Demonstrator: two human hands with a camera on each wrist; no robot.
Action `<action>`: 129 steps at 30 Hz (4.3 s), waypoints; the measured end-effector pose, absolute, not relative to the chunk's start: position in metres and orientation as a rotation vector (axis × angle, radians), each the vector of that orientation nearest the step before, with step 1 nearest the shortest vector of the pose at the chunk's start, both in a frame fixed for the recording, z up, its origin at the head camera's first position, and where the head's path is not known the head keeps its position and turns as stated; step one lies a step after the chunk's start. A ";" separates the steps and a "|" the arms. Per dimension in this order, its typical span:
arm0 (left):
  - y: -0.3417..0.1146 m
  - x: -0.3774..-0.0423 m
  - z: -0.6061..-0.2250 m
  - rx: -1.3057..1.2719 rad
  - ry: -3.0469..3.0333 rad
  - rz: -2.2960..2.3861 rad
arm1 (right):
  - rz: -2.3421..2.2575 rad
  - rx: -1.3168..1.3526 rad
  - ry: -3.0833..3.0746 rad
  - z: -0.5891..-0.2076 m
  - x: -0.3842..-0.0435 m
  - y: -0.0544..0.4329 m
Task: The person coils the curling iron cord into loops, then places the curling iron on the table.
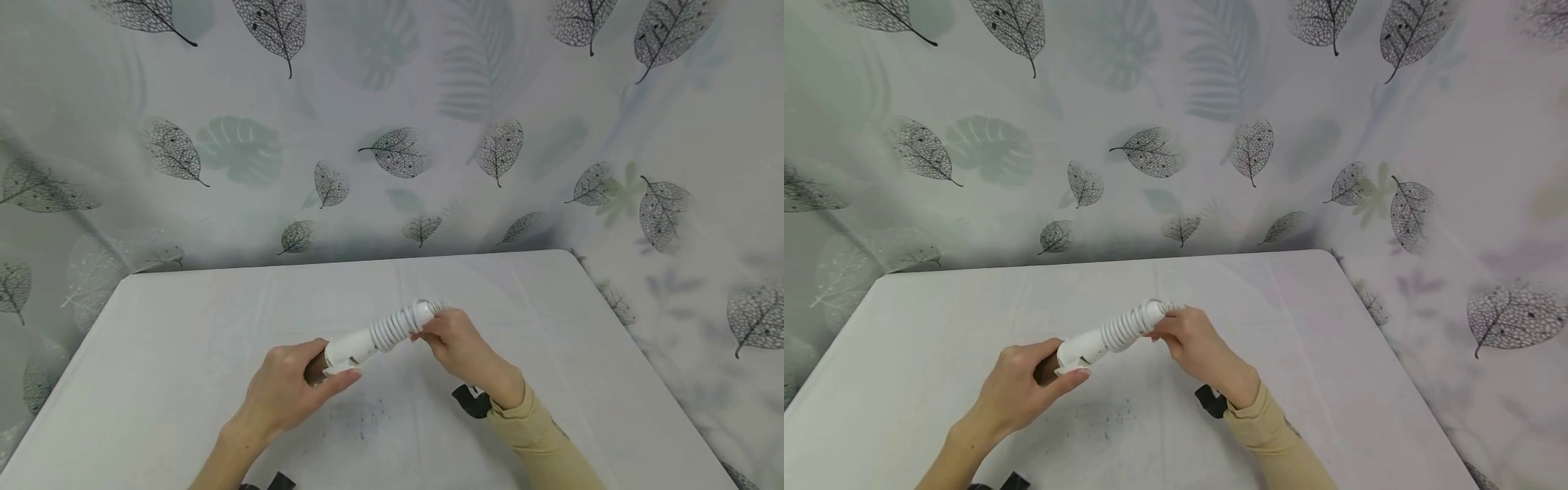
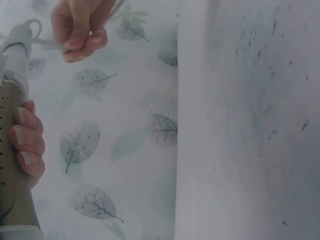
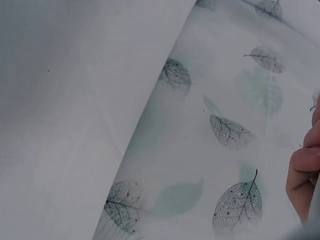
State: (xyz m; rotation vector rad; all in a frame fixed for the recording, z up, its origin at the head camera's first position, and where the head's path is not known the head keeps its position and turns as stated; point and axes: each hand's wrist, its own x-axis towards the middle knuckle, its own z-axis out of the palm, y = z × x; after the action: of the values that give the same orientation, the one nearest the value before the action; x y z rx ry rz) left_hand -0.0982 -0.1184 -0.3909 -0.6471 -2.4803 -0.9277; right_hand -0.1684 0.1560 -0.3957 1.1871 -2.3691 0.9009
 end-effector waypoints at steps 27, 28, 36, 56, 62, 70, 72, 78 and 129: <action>-0.118 -0.094 -0.391 -1.067 -2.529 -0.950 | 0.968 1.434 -2.191 -0.402 -0.183 0.156; -0.118 -0.094 -0.391 -1.065 -2.543 -0.932 | 0.961 1.420 -2.209 -0.403 -0.183 0.156; -0.116 -0.091 -0.389 -1.012 -2.648 -0.825 | 0.888 1.341 -2.283 -0.403 -0.183 0.159; -0.113 -0.091 -0.394 -0.861 -2.930 -0.680 | 0.788 1.335 -2.134 -0.396 -0.181 0.160; -0.113 -0.091 -0.395 -0.840 -2.951 -0.684 | 0.779 1.372 -2.070 -0.392 -0.178 0.158; -0.111 -0.092 -0.395 -0.767 -3.009 -0.703 | 0.755 1.411 -1.980 -0.388 -0.175 0.155; -0.111 -0.091 -0.396 -0.742 -3.018 -0.708 | 0.739 1.417 -1.976 -0.387 -0.174 0.154; -0.110 -0.092 -0.397 -0.682 -3.038 -0.716 | 0.709 1.438 -1.968 -0.384 -0.173 0.155; -0.117 -0.098 -0.384 -0.168 -2.694 -0.716 | 1.061 1.474 -2.151 -0.380 -0.155 0.143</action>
State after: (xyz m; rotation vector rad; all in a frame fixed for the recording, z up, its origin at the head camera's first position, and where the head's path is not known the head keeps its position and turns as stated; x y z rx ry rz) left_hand -0.0982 -0.1168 -0.3835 -0.1684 -2.6945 -0.7160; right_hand -0.1548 0.1429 -0.3800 1.4741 -2.1509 1.0609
